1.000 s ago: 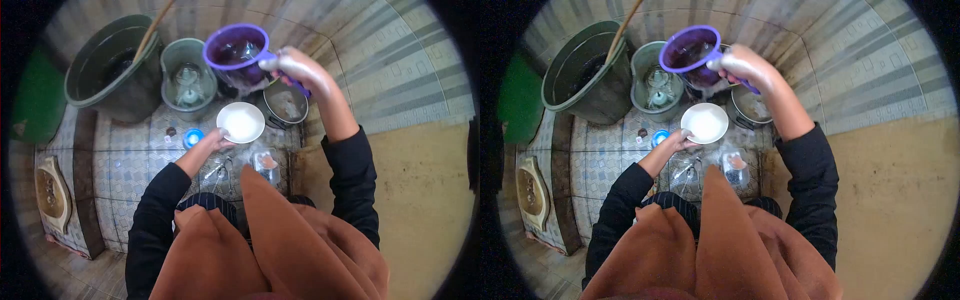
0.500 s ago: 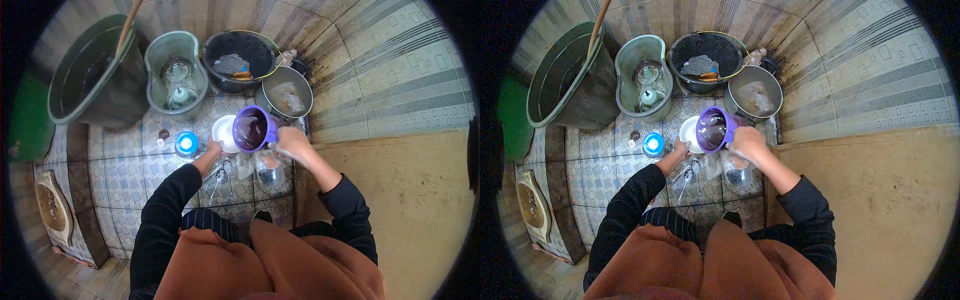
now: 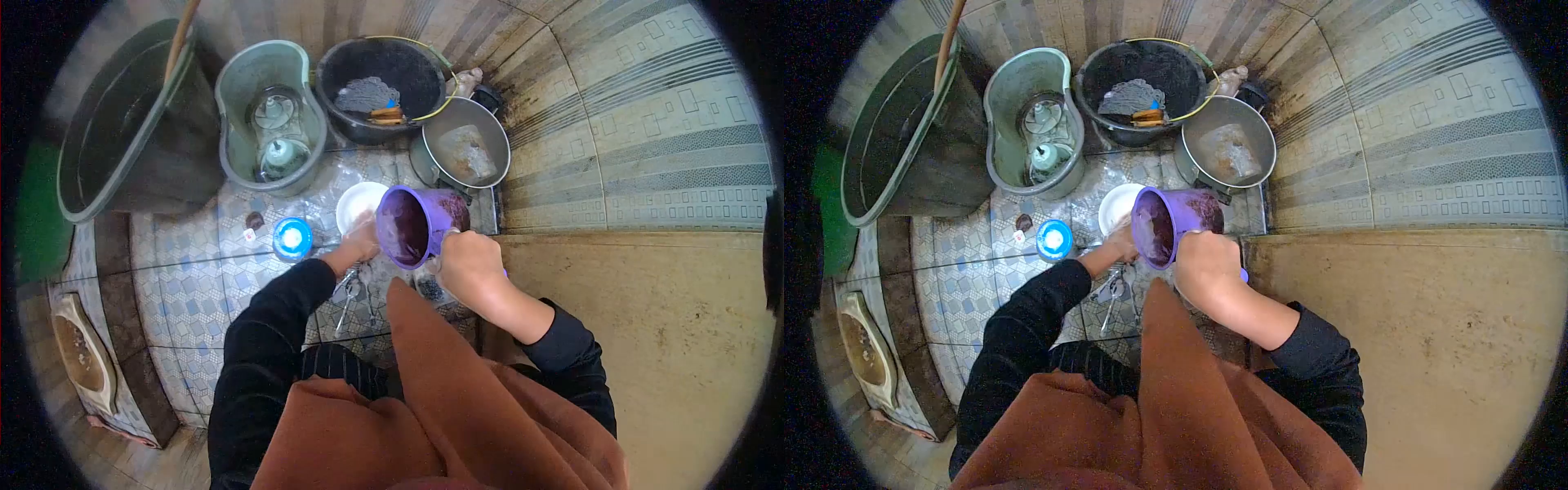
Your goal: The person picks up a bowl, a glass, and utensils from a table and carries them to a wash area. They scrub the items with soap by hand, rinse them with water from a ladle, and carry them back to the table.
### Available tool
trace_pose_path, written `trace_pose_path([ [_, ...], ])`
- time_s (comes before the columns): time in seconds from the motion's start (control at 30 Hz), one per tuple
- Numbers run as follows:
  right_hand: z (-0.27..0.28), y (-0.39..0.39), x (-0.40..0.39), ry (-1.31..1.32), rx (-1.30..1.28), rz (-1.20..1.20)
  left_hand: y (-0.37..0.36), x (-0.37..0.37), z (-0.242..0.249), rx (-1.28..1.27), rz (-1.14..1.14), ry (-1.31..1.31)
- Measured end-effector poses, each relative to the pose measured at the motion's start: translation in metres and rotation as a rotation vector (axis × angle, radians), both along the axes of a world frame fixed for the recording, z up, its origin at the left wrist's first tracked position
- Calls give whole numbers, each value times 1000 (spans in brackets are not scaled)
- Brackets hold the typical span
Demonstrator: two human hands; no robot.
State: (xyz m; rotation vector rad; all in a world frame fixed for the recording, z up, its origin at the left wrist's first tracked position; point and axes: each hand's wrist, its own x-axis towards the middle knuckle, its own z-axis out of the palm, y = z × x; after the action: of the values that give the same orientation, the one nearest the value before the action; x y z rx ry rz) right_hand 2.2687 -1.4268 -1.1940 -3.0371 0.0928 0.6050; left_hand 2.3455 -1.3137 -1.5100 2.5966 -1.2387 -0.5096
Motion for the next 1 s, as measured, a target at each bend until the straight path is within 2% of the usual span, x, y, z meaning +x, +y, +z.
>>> trace_pose_path([
  [0.03, 3, 1, -1, -21, -13, -20, -7, 13, -25, -16, -308, 359],
  [0.07, 6, 1, -1, -42, -22, -41, -8, 26, -58, 183, -172, 458],
  [0.1, 9, 1, -2, -41, -24, -43, -14, 18, -80, 182, -175, 458],
  [0.17, 14, -2, -3, -28, -56, -63, -23, 2, -107, -235, -33, -221],
  [0.2, 15, -3, -4, -29, -59, -69, -9, 9, -11, -413, -243, 66],
  [0.23, 17, -4, -5, -56, -67, -65, -10, 6, 8, -413, -248, 69],
  [0.3, 19, -5, -6, -87, -73, -64, -11, 5, 25, 173, 92, -41],
  [0.33, 20, -5, -6, -100, -64, -61, -12, 7, 36, 172, 84, -43],
  [0.4, 20, -4, -9, -106, -57, -53, -14, 10, 56, 242, 83, 176],
  [0.43, 18, -3, -9, -117, -55, -57, -14, 10, 59, 277, 87, 285],
  [0.47, 16, -2, -8, -136, -56, -63, -18, 11, 12, 72, 260, 255],
  [0.5, 15, -1, -7, -139, -60, -67, -19, 12, 19, 68, 256, 252],
  [0.57, 13, -1, -6, -133, -26, -100, -18, 11, 31, -151, 243, -253],
  [0.6, 13, -1, -5, -137, -31, -97, -20, 20, 27, -138, 292, -497],
  [0.63, 14, -1, -3, -130, -35, -112, -19, 31, 28, -143, 294, -502],
  [0.7, 17, -1, 1, -128, -47, -122, -17, 52, 33, -219, 496, -467],
  [0.73, 20, -1, 4, -152, -63, -139, -15, 59, 37, -151, 505, -176],
  [0.83, 25, 1, 9, -199, -90, -176, -21, 62, 54, -106, 641, -84],
  [1.0, 29, 2, 17, -233, -132, -211, -20, 72, 30, -257, 711, -82],
])
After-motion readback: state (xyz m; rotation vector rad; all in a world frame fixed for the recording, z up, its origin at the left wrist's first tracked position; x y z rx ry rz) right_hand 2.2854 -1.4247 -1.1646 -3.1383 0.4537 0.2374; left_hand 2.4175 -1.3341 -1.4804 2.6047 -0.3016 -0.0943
